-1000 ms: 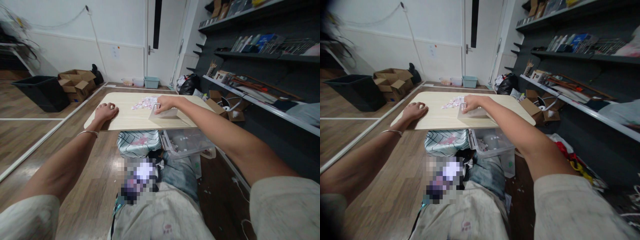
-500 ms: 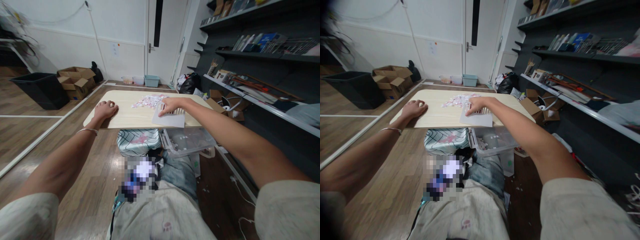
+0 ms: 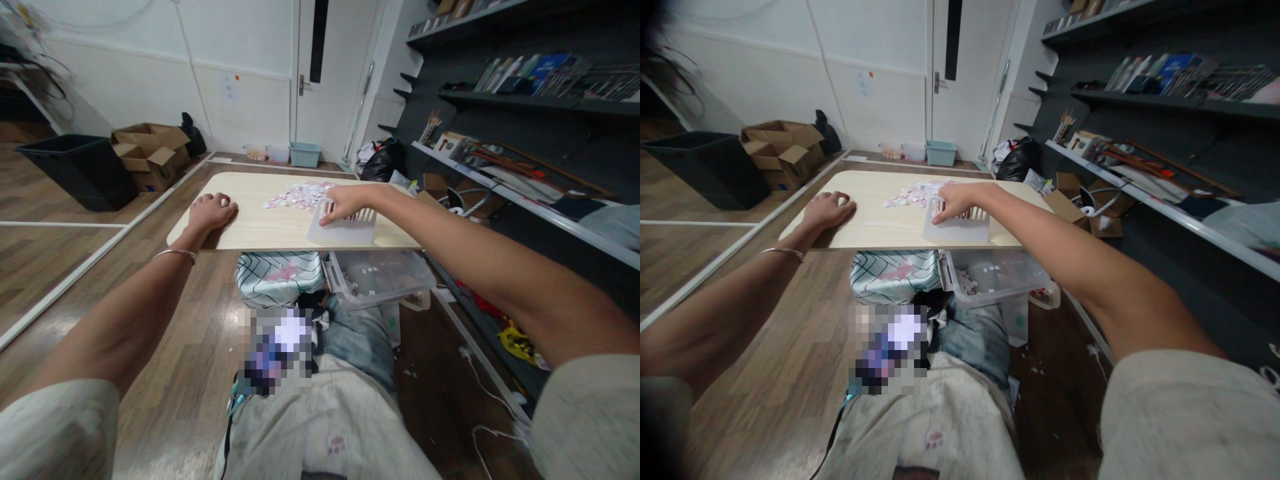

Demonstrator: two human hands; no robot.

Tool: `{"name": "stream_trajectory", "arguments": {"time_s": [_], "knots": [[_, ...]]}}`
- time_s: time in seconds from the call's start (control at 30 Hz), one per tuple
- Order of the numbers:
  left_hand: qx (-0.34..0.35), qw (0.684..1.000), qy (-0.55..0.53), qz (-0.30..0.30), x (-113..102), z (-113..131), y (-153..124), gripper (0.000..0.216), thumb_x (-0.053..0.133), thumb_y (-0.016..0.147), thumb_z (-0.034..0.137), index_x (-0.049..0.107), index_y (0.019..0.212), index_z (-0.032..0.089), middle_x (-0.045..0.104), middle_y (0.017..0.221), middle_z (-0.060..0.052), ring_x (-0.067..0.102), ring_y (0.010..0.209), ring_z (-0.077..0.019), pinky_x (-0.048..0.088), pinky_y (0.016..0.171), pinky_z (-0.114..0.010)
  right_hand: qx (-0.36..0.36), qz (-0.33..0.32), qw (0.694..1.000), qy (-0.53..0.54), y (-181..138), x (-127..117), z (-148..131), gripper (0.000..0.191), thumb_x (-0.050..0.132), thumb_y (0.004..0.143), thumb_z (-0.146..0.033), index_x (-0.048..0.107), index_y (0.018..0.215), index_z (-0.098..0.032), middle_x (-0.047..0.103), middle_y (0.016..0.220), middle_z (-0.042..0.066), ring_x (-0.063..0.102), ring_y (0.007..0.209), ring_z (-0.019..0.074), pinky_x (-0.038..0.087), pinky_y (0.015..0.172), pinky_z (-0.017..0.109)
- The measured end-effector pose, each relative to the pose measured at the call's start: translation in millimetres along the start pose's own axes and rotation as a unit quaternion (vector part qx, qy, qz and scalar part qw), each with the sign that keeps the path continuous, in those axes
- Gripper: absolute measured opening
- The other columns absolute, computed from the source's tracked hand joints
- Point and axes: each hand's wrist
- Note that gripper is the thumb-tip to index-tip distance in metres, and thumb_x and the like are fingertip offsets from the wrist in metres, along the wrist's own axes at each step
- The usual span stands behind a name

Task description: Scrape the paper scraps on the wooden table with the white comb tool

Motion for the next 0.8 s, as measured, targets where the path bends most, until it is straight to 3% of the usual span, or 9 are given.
{"name": "stream_trajectory", "arguments": {"time_s": [0.17, 0.33, 0.57, 0.67, 0.8], "knots": [[0.001, 1.0, -0.002, 0.005, 2, -1, 1, 0.062, 0.043, 0.096, 0.056, 0.07, 0.137, 0.018, 0.067, 0.144, -0.024, 0.058, 0.138, -0.0448, 0.046, 0.115, -0.056, -0.011, -0.016, 0.998, -0.065, -13, -5, 7, 0.076, 0.064, 0.09, -0.079, 0.079, 0.111, -0.007, 0.079, 0.106, 0.02, 0.074, 0.107, 0.033, 0.052, 0.092, 0.041], [0.002, 1.0, -0.004, 0.004, 4, -3, 3, 0.062, 0.044, 0.095, 0.056, 0.07, 0.137, 0.018, 0.067, 0.144, -0.023, 0.058, 0.137, -0.045, 0.046, 0.114, -0.056, -0.023, 0.003, 0.995, -0.098, -23, -3, 11, 0.07, 0.058, 0.096, -0.076, 0.082, 0.102, -0.01, 0.08, 0.101, 0.021, 0.073, 0.103, 0.0324, 0.051, 0.091, 0.046], [0.0, 1.0, 0.001, 0.011, 4, -2, 2, 0.064, 0.041, 0.094, 0.057, 0.069, 0.138, 0.019, 0.067, 0.144, -0.023, 0.057, 0.137, -0.0447, 0.045, 0.114, -0.056, -0.068, 0.018, 0.988, -0.134, -28, 3, 7, 0.069, 0.052, 0.102, -0.068, 0.084, 0.096, -0.008, 0.079, 0.087, 0.021, 0.074, 0.09, 0.0286, 0.045, 0.079, 0.039], [-0.001, 1.0, -0.001, 0.01, 5, -3, 2, 0.064, 0.041, 0.094, 0.057, 0.069, 0.138, 0.018, 0.066, 0.145, -0.023, 0.057, 0.137, -0.0442, 0.045, 0.114, -0.056, -0.079, 0.013, 0.984, -0.159, -27, 3, 4, 0.072, 0.047, 0.104, -0.067, 0.084, 0.097, -0.006, 0.079, 0.086, 0.022, 0.075, 0.091, 0.0289, 0.044, 0.077, 0.038], [0.001, 1.0, 0.0, 0.005, 5, -3, 2, 0.064, 0.041, 0.094, 0.057, 0.068, 0.138, 0.018, 0.066, 0.144, -0.024, 0.057, 0.137, -0.0441, 0.045, 0.114, -0.056, -0.09, 0.004, 0.982, -0.165, -27, -3, 3, 0.069, 0.051, 0.102, -0.068, 0.084, 0.1, -0.008, 0.081, 0.098, 0.022, 0.074, 0.1, 0.0302, 0.047, 0.085, 0.041]]}}
Point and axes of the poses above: each hand's wrist, its own y-axis towards the middle knuckle, its own x-axis out of the palm, z = x × y
